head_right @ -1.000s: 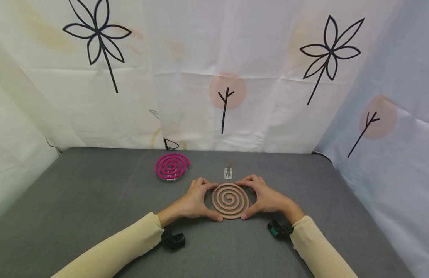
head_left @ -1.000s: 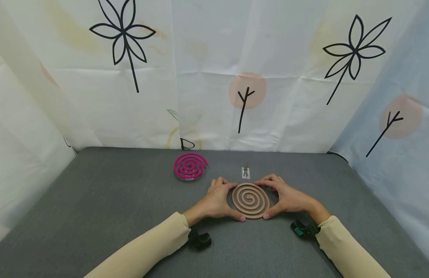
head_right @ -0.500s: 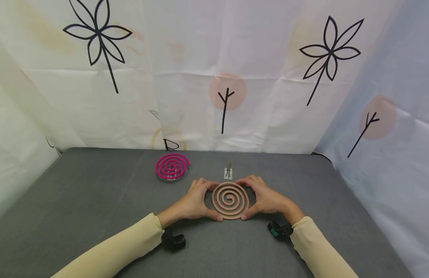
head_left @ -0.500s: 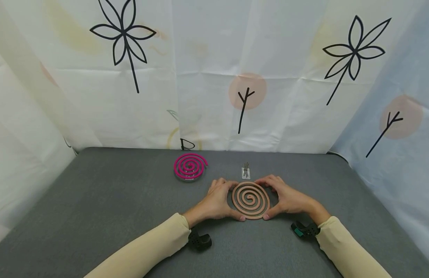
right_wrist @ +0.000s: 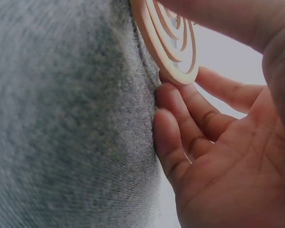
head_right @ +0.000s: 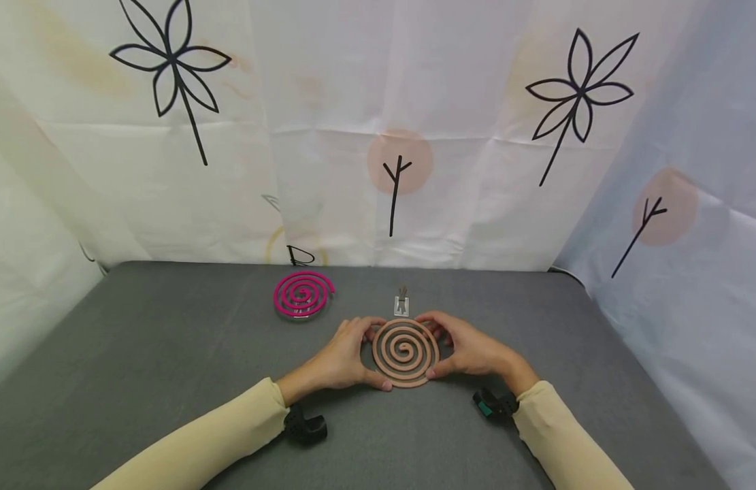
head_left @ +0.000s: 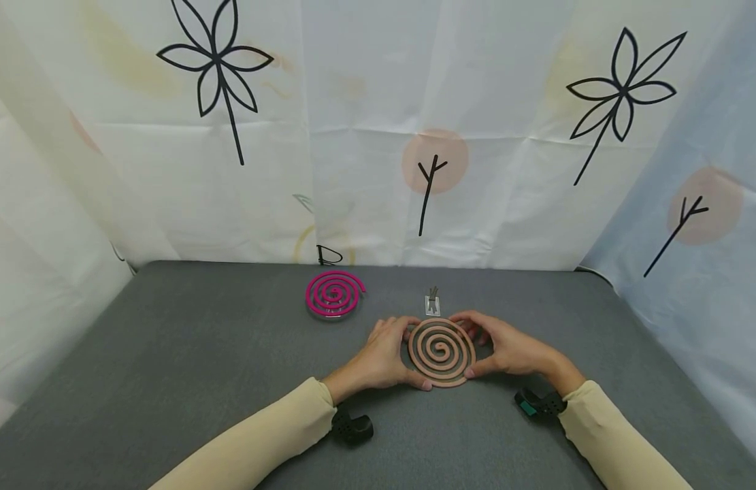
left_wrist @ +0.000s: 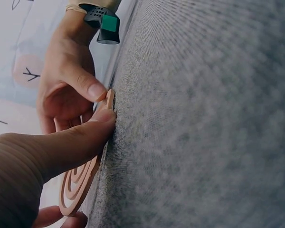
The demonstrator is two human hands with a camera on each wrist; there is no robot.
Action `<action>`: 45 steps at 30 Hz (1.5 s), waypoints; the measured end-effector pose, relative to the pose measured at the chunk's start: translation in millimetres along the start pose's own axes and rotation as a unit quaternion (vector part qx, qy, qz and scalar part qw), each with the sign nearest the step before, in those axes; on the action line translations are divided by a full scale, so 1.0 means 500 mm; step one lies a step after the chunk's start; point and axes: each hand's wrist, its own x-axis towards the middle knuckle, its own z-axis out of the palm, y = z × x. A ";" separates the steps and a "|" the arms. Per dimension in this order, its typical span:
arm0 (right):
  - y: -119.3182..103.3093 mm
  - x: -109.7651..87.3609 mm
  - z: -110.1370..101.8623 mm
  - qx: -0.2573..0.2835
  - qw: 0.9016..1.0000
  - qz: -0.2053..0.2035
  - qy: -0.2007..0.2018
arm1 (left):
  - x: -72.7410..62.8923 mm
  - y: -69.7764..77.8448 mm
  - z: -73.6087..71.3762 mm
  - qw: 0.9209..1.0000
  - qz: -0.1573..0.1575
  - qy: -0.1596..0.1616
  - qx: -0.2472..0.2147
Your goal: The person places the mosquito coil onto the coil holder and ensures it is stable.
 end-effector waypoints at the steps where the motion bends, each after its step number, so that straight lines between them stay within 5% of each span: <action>1: -0.001 0.000 0.000 0.008 1.000 0.001 -0.001 | 0.000 0.000 0.000 1.000 0.001 0.000 -0.003; 33: 0.001 0.003 -0.008 0.150 0.986 0.056 0.048 | 0.002 -0.005 -0.016 0.997 0.008 -0.024 -0.070; 45: -0.002 0.006 -0.006 0.172 0.979 0.062 0.085 | 0.006 0.001 -0.029 0.989 -0.007 0.008 -0.146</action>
